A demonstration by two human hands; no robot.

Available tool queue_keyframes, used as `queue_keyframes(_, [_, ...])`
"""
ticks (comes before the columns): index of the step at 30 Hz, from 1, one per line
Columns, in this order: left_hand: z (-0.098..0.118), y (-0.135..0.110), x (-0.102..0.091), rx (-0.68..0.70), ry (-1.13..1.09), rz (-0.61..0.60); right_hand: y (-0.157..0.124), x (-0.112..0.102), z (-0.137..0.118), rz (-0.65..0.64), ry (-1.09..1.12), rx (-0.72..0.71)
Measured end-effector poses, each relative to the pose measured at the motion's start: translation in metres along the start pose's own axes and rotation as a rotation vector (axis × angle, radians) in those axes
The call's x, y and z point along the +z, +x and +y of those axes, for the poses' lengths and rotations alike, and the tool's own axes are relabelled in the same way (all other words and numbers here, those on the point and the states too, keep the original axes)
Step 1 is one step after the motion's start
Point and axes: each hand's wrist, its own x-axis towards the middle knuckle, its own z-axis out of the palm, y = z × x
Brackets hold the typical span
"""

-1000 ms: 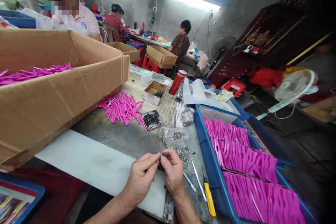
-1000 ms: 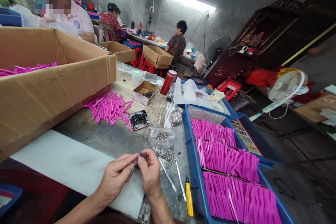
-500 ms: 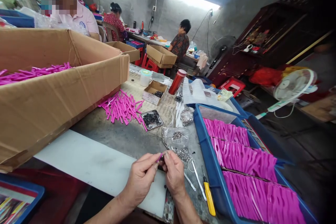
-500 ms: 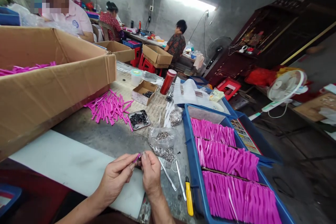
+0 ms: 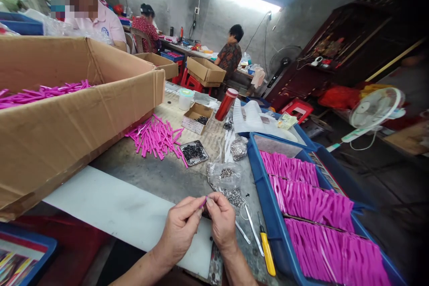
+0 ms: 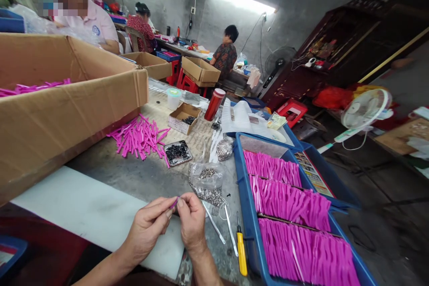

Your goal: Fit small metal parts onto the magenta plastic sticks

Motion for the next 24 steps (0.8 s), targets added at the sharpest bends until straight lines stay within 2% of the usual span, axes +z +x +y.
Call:
queue_keyframes(3, [-0.001, -0.0006, 0.0, -0.012, -0.008, -0.004, 0.0, 0.0, 0.0006, -0.032, 0.031, 0.022])
queue_keyframes(7, [-0.0014, -0.0009, 0.0, -0.026, -0.004, -0.003, -0.0003, -0.0001, 0.0008, 0.014, -0.002, -0.019])
queue_keyframes(12, [-0.003, -0.0014, 0.0002, -0.01, -0.001, -0.011, 0.0, -0.001, 0.0007, -0.019, 0.002, 0.024])
queue_keyframes(17, [-0.0036, -0.0011, 0.0003, -0.019, 0.01, -0.017, -0.0003, -0.0003, 0.0011, 0.026, -0.013, -0.022])
queue_keyframes(20, [-0.0043, 0.0, 0.0004, -0.014, 0.004, -0.01, -0.0007, -0.0003, 0.0016, -0.009, -0.02, -0.001])
queue_keyframes(24, [-0.0068, 0.0006, 0.0008, -0.051, -0.038, -0.005, -0.0011, -0.0004, 0.0029, 0.028, -0.103, -0.075])
